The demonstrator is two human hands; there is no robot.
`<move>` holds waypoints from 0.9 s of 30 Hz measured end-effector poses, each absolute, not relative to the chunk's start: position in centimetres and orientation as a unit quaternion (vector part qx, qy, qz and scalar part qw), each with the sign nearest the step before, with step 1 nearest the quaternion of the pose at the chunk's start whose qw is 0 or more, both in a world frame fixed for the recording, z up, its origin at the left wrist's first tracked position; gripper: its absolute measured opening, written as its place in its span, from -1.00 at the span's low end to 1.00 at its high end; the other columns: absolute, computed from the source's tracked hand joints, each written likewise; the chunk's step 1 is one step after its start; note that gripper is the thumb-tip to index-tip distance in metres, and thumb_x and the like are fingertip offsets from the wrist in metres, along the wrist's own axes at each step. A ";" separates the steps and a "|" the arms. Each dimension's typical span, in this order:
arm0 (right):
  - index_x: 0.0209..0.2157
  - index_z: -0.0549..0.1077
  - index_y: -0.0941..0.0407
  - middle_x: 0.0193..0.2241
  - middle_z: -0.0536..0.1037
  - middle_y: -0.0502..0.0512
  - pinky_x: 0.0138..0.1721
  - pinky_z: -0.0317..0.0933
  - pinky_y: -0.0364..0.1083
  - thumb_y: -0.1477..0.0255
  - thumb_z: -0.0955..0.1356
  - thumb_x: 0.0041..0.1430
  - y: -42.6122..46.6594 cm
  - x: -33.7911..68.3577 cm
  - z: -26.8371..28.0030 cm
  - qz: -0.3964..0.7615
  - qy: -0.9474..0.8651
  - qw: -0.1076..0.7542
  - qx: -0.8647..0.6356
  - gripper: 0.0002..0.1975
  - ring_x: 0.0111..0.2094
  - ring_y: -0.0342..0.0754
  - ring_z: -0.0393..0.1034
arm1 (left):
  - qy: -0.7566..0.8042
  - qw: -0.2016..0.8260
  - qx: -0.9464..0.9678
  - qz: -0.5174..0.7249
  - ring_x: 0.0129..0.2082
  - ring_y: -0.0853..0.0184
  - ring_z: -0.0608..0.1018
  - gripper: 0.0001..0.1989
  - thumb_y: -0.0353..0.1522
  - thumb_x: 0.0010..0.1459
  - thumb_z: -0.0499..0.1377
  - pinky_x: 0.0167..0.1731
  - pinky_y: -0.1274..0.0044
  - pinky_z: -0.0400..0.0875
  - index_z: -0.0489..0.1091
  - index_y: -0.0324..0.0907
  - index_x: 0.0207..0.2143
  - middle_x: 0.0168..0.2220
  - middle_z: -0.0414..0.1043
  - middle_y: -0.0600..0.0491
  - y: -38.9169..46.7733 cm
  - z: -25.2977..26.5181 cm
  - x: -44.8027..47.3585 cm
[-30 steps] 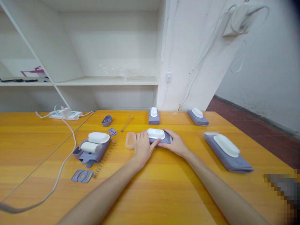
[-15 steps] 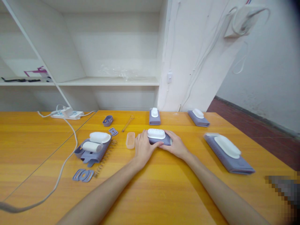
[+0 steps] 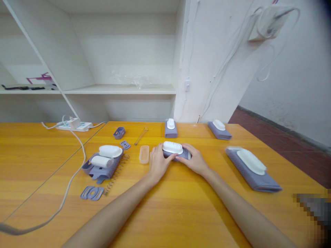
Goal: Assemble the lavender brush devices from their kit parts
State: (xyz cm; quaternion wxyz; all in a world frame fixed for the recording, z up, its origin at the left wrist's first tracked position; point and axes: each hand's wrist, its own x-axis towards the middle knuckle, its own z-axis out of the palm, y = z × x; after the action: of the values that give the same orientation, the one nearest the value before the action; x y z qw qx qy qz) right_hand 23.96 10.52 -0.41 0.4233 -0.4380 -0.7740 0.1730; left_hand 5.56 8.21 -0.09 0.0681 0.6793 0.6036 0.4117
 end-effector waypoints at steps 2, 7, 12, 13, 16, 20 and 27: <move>-0.08 0.38 0.11 -0.09 0.46 0.18 0.02 0.19 0.05 0.23 0.40 -0.02 10.5 23.9 -0.2 0.183 -0.771 0.426 -0.437 -0.54 -0.06 0.05 0.34 | 0.603 0.077 0.676 0.417 -0.13 0.16 0.42 -0.49 -0.07 0.03 0.15 -0.14 0.39 0.27 0.26 -0.18 -0.04 -0.13 0.41 -0.06 8.2 0.0 5.5; -0.08 0.40 0.11 -0.09 0.45 0.17 0.03 0.18 0.05 0.24 0.40 -0.01 10.6 23.9 -0.3 0.191 -0.766 0.432 -0.436 -0.55 -0.05 0.06 0.33 | 0.618 0.109 0.646 0.435 -0.15 0.17 0.45 -0.44 -0.04 -0.01 0.17 -0.17 0.39 0.28 0.28 -0.19 -0.05 -0.17 0.43 -0.09 8.3 0.1 5.5; -0.09 0.39 0.13 -0.11 0.46 0.16 0.00 0.20 0.02 0.25 0.40 -0.01 10.7 23.9 -0.3 0.189 -0.767 0.431 -0.437 -0.56 -0.08 0.04 0.34 | 0.609 0.122 0.645 0.445 -0.16 0.19 0.47 -0.46 -0.03 -0.05 0.19 -0.18 0.40 0.30 0.31 -0.19 -0.11 -0.21 0.43 -0.07 8.5 0.0 5.5; -0.09 0.39 0.13 -0.11 0.46 0.16 0.00 0.20 0.02 0.25 0.40 -0.01 10.7 23.9 -0.3 0.190 -0.766 0.432 -0.436 -0.57 -0.08 0.03 0.34 | 0.606 0.122 0.647 0.446 -0.16 0.19 0.47 -0.46 -0.02 -0.05 0.19 -0.18 0.40 0.30 0.31 -0.19 -0.11 -0.21 0.43 -0.07 8.5 0.0 5.5; -0.12 0.40 0.13 -0.13 0.47 0.17 0.00 0.19 0.02 0.25 0.37 0.03 10.8 24.0 -0.4 0.195 -0.758 0.438 -0.442 -0.62 -0.09 0.03 0.35 | 0.601 0.116 0.651 0.450 -0.16 0.19 0.47 -0.46 -0.03 -0.06 0.19 -0.17 0.39 0.31 0.31 -0.20 -0.13 -0.21 0.43 -0.07 8.6 -0.1 5.5; -0.14 0.41 0.14 -0.14 0.48 0.17 -0.01 0.19 0.03 0.25 0.34 0.07 11.0 24.2 -0.5 0.204 -0.749 0.441 -0.451 -0.65 -0.10 0.03 0.35 | 0.596 0.102 0.653 0.456 -0.15 0.19 0.46 -0.51 -0.06 -0.04 0.20 -0.16 0.38 0.30 0.32 -0.20 -0.15 -0.20 0.43 -0.07 8.6 -0.2 5.6; -0.14 0.38 0.14 -0.15 0.47 0.15 -0.05 0.20 0.01 0.27 0.34 0.06 10.9 24.5 -0.2 0.219 -0.752 0.428 -0.452 -0.66 -0.12 0.03 0.35 | 0.599 0.102 0.669 0.429 -0.10 0.14 0.43 -0.33 0.00 -0.21 0.28 -0.12 0.34 0.29 0.29 -0.20 -0.11 -0.15 0.41 -0.08 8.5 -0.4 5.6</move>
State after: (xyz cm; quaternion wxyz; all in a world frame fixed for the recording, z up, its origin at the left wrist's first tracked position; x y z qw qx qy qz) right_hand 24.54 10.89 -0.24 0.4282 -0.4517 -0.7515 0.2188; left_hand 5.65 8.49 -0.36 0.1023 0.6686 0.5987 0.4291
